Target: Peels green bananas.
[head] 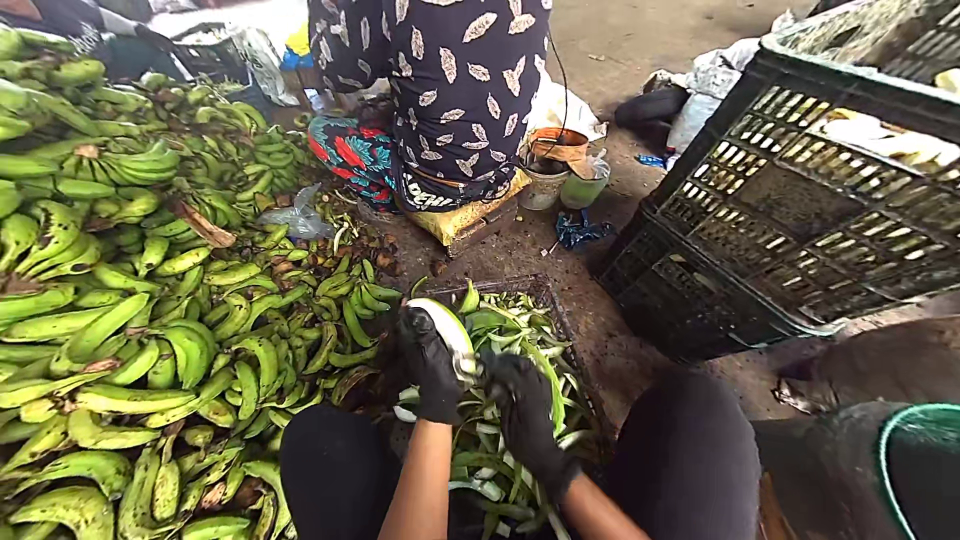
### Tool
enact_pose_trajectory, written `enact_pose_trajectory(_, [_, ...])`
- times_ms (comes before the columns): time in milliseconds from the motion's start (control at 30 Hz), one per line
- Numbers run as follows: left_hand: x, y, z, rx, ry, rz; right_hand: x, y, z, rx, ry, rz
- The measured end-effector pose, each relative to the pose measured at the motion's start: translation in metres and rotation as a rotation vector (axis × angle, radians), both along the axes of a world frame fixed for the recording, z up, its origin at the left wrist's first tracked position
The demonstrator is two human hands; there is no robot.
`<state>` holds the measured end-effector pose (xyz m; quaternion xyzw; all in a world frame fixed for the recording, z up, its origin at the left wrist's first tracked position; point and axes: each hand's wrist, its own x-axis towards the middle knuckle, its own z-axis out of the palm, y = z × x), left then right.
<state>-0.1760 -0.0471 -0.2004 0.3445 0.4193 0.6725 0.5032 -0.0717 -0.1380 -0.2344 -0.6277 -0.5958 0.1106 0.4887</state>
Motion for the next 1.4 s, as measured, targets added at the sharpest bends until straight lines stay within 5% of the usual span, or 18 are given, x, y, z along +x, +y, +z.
enact_pose_trajectory(100, [0.011,-0.002,0.007,-0.010,-0.022,0.056,-0.003,0.002,-0.006,0.071,0.025,-0.060])
enact_pose_trajectory(233, [-0.008,-0.020,0.019,0.049,0.491,-0.454,0.046,0.069,0.045,-0.278,-0.131,0.161])
enact_pose_trajectory(300, [-0.017,-0.019,0.019,0.018,0.514,-0.610,0.059,0.085,0.044,-0.401,-0.089,0.212])
enact_pose_trajectory(433, [-0.009,-0.001,0.016,-0.313,-0.375,-0.336,0.022,0.028,0.004,0.000,0.001,0.099])
enact_pose_trajectory(500, [-0.004,0.008,0.022,-0.431,-0.623,-0.259,0.005,0.001,-0.008,0.114,-0.053,0.025])
enact_pose_trajectory(567, [0.002,0.000,0.027,-0.441,-0.386,-0.278,0.008,0.008,0.000,0.125,-0.120,0.005])
enact_pose_trajectory(667, [-0.002,-0.018,0.024,-0.240,0.038,-0.432,0.031,0.051,0.026,-0.166,-0.070,0.087])
enact_pose_trajectory(733, [-0.011,-0.020,0.017,-0.191,0.002,-0.513,0.046,0.070,0.025,-0.389,0.044,0.133])
enact_pose_trajectory(933, [-0.029,0.009,0.016,-0.371,-0.421,-0.450,0.026,0.001,-0.005,0.038,0.027,0.255])
enact_pose_trajectory(1033, [-0.026,0.002,0.012,-0.369,-0.330,-0.575,0.016,0.002,-0.004,0.126,-0.045,0.197])
enact_pose_trajectory(1200, [-0.019,-0.007,0.014,-0.249,-0.286,-0.519,0.014,0.061,0.001,0.062,0.090,-0.076])
enact_pose_trajectory(1333, [-0.023,-0.010,0.021,-0.201,-0.230,-0.460,0.052,0.061,0.007,-0.044,0.533,0.073])
enact_pose_trajectory(1400, [-0.023,-0.004,0.015,-0.178,-0.019,-0.326,0.060,0.045,0.020,-0.177,0.682,0.215])
